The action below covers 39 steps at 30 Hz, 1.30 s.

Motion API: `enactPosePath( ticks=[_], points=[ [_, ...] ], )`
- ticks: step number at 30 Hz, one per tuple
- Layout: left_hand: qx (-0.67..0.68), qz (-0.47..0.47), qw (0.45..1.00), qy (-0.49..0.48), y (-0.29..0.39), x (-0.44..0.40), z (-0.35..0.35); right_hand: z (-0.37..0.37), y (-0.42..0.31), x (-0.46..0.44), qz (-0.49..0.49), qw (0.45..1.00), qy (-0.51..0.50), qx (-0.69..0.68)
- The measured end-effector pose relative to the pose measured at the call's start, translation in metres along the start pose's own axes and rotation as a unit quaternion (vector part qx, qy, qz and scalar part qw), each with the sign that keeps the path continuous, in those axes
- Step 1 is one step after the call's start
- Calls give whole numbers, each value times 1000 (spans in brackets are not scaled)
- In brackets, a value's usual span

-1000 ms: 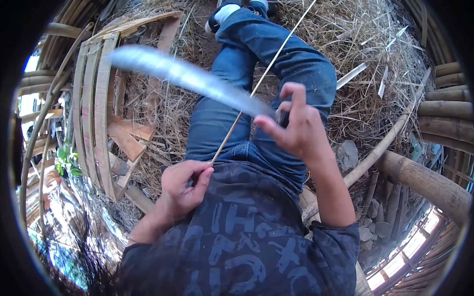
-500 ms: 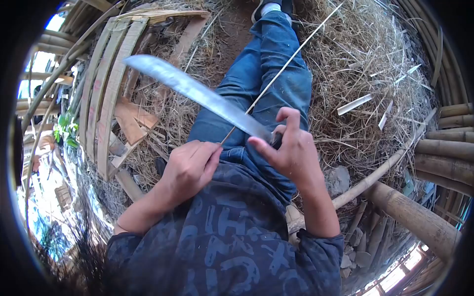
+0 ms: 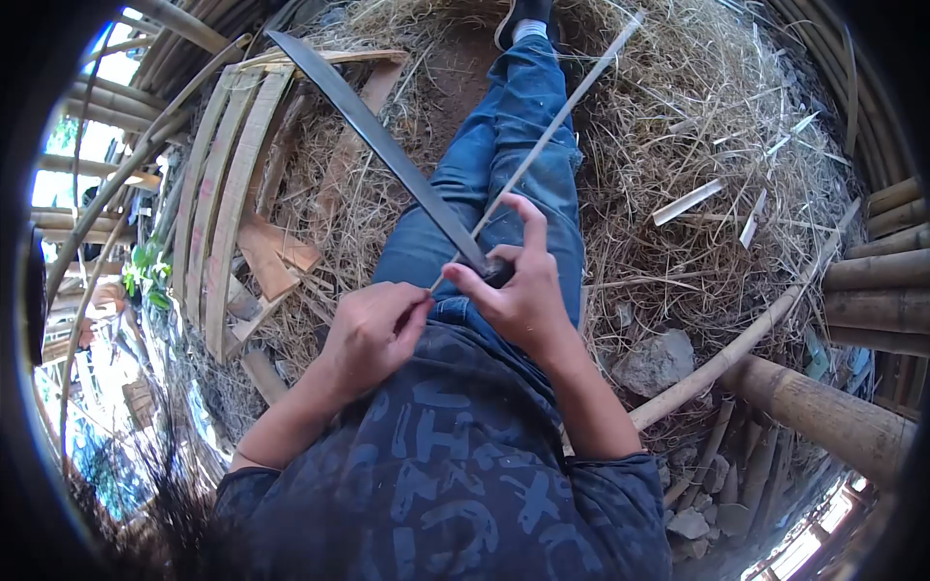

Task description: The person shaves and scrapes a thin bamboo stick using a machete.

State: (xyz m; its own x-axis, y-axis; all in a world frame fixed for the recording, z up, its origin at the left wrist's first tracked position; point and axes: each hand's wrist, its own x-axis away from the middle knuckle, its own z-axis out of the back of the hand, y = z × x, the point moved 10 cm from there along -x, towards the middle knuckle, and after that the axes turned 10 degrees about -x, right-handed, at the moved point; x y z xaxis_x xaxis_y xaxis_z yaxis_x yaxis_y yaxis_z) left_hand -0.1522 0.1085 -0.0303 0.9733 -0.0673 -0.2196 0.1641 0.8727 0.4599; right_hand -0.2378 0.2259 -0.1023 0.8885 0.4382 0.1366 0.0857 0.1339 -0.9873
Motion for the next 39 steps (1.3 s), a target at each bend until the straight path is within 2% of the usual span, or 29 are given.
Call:
enactPosePath(
  ticks=[4, 6, 8, 10, 14, 18, 27, 37, 39],
  points=[
    [94, 22, 995, -10, -4, 7, -8, -8, -16, 2, 102, 994, 36, -15],
    [182, 117, 975, -46, -21, 15, -16, -4, 3, 0, 16, 988, 58, -140],
    [190, 118, 974, -45, -22, 16, -16, 1, -2, -1, 52, 985, 84, -142],
    [195, 124, 972, -41, -22, 18, -16, 13, -8, 2, 90, 960, 142, -226],
    [217, 128, 967, -28, -20, 19, -17, 17, -15, 5, 118, 948, 146, -257],
    [189, 120, 975, 2, -16, 20, -11, 15, -16, 5, 120, 948, 131, -263],
    [227, 147, 963, -23, -26, 27, -18, 11, -16, 4, 131, 952, 81, -266],
    [247, 156, 956, -28, -32, 26, -18, 17, -11, 1, 112, 952, 82, -272],
    [235, 144, 961, -23, -29, 24, -16, 14, -15, 2, 122, 960, 87, -238]
  ],
)
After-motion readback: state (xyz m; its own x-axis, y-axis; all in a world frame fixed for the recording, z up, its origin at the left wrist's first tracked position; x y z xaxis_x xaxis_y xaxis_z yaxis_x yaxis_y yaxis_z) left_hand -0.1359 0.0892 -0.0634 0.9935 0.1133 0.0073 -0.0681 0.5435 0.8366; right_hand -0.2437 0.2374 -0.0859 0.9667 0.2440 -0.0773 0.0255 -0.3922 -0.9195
